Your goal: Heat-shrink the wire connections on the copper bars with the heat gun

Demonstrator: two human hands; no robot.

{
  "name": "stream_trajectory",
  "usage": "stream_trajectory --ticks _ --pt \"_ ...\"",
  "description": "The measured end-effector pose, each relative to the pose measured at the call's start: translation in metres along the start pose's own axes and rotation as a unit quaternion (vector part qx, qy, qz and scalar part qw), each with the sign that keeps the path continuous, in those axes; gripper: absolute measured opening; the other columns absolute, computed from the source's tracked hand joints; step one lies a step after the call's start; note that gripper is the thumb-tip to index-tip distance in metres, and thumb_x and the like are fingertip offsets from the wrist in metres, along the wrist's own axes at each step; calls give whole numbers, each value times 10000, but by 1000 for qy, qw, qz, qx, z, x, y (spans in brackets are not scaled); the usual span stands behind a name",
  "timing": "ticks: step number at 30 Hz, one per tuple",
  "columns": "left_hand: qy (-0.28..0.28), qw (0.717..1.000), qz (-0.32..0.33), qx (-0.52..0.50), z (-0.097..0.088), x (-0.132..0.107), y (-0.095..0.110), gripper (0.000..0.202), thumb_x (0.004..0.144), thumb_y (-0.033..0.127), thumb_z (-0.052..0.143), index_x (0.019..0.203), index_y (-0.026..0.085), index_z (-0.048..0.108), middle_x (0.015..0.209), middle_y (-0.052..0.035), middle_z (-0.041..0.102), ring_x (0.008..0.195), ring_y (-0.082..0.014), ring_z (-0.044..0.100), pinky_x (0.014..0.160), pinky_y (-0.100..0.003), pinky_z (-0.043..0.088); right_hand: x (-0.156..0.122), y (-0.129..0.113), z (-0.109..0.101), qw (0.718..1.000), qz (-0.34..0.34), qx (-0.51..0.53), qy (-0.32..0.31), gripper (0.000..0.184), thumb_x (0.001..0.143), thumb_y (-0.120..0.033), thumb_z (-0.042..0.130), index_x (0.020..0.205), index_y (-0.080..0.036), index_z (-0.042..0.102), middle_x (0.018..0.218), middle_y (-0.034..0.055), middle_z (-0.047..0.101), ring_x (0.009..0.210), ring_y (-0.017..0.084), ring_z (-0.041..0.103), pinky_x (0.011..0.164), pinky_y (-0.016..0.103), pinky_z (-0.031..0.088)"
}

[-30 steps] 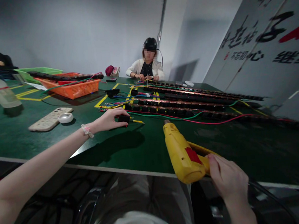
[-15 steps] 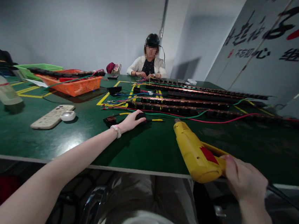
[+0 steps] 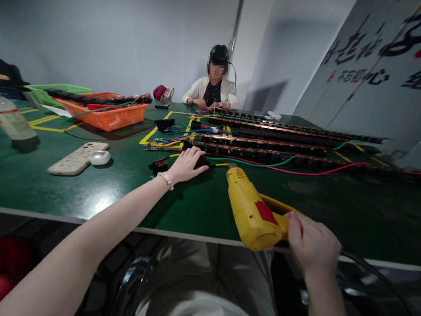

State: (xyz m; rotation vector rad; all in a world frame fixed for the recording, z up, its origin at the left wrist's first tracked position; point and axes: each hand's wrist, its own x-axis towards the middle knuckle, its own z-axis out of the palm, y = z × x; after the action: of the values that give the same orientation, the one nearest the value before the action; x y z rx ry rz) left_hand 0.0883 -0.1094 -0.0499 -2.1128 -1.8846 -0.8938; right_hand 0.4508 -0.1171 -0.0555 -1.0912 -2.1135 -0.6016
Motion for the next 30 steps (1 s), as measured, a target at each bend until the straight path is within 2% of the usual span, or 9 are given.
stream_trajectory --ticks 2,8,15,20,26,30 --pt "-10 1000 13 9 0 0 -3 429 874 445 469 1193 165 524 1192 -113 519 1135 -249 498 1042 -423 365 -1 1 0 1000 -4 -3 2 443 933 -258 327 741 -150 711 713 74 702 611 145 598 578 257 362" --pt "-38 993 -95 -55 3 6 -9 361 915 383 406 1138 130 536 1134 -136 608 1080 -256 571 941 -395 447 -1 -11 -4 1000 -18 -4 25 421 935 -232 345 725 -132 696 685 76 689 606 141 592 585 257 356" --pt "-50 995 -55 -67 -1 1 -1 351 925 336 385 1236 187 452 1191 -108 604 1112 -240 578 948 -386 453 7 -50 -5 997 -48 43 43 385 935 -200 356 735 -124 675 712 57 698 649 141 610 640 263 367" --pt "-56 993 -61 -87 -1 2 -3 310 924 302 363 1178 171 482 1167 -115 611 1096 -227 583 966 -385 453 11 -68 0 996 -57 74 9 362 935 -202 359 740 -144 659 695 33 682 648 132 593 644 266 350" --pt "-56 992 -61 -97 0 2 -9 326 919 280 363 1189 140 482 1200 -133 595 1122 -230 566 1003 -387 431 12 -63 7 992 -65 102 40 364 935 -208 345 743 -148 649 705 24 688 647 125 589 650 250 341" --pt "-59 991 -69 -99 0 -1 -9 385 921 295 368 1284 181 430 1260 -106 571 1162 -229 547 1009 -393 429 13 -50 7 992 -60 106 43 387 934 -204 326 722 -159 647 688 17 686 631 117 580 648 234 347"
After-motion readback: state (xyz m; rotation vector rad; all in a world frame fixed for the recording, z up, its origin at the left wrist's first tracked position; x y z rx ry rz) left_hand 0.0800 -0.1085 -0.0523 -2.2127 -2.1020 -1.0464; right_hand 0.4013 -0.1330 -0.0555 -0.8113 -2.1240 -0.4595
